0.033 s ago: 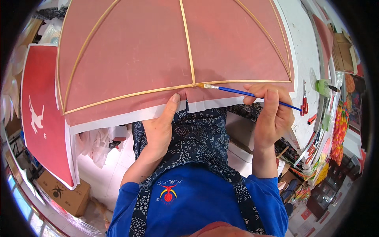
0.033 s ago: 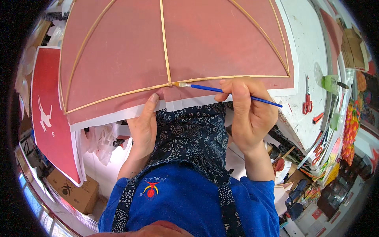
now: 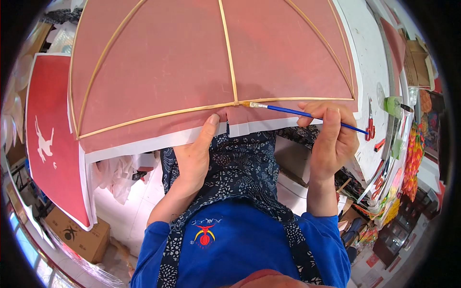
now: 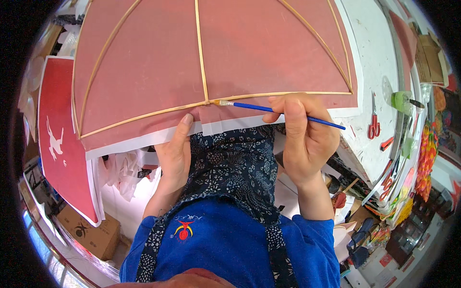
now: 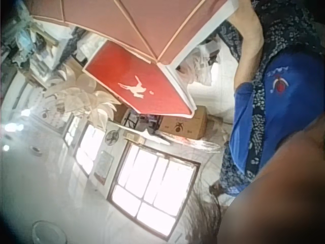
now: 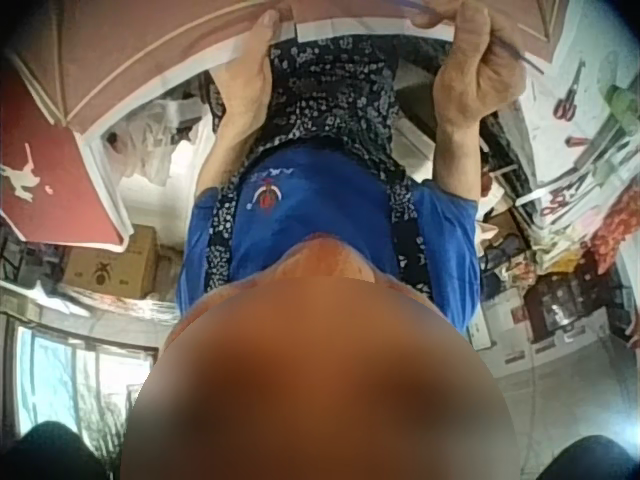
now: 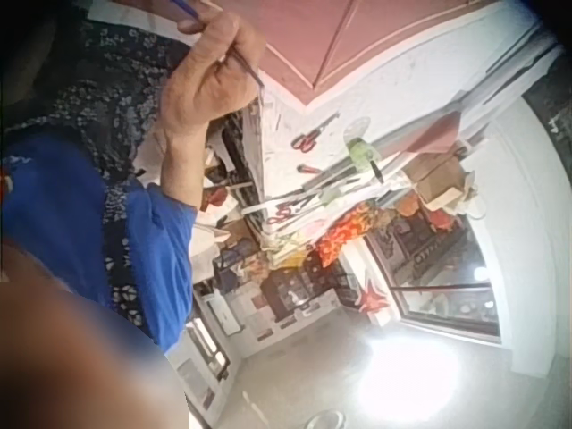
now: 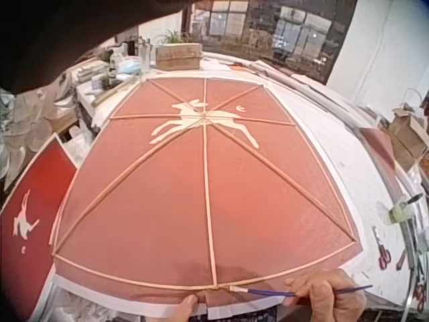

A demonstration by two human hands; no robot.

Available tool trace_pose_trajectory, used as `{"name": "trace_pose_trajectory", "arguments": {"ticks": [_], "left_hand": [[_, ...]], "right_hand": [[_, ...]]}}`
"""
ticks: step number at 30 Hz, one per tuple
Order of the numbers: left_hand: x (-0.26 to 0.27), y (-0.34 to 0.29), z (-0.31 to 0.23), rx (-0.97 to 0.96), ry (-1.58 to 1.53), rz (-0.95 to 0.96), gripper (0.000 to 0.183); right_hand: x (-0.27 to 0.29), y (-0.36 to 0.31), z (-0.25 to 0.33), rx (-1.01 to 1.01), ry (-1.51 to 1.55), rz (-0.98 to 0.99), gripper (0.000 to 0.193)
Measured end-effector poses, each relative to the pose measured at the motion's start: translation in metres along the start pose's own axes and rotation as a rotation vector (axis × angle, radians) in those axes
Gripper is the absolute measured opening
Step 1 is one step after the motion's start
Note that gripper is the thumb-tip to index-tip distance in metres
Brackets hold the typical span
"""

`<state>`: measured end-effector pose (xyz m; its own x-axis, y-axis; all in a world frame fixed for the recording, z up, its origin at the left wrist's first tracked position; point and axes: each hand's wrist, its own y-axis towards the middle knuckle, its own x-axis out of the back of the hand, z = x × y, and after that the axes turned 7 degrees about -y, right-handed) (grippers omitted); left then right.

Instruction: Manufacturing a decorative paper craft by applying glue to a frame, trimming paper with a utility knife, and cutting edges with scissors.

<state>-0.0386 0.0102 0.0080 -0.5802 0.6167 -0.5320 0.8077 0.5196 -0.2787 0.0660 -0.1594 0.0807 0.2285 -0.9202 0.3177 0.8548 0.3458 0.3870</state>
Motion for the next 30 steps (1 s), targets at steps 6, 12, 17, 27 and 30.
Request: {"name": "trace_pose_trajectory", "arguments": {"ticks": [6,12,17,27,30], "left_hand": [[0.002,-0.002,0.002,-0.006,-0.048,0.024,0.039],[-0.001,0.000,0.003,-0.009,-0.056,-0.012,0.037],[0.000,-0.001,0.004,-0.072,-0.084,-0.031,0.034],[0.029,0.022,-0.024,-0.214,-0.217,-0.059,0.036],[0.039,0.019,-0.021,-0.295,-0.464,-0.073,0.038]], "right_hand": [[-0.007,0.006,0.007,-0.053,-0.148,-0.009,0.026],[-0.005,0.015,0.005,-0.085,-0.065,-0.045,0.020],[0.023,0.017,-0.002,-0.104,0.172,-0.142,0.030],[0.232,0.007,-0.020,0.109,-0.359,-1.008,0.031],[0.293,0.008,-0.044,-0.005,-0.633,-1.002,0.030]]}}
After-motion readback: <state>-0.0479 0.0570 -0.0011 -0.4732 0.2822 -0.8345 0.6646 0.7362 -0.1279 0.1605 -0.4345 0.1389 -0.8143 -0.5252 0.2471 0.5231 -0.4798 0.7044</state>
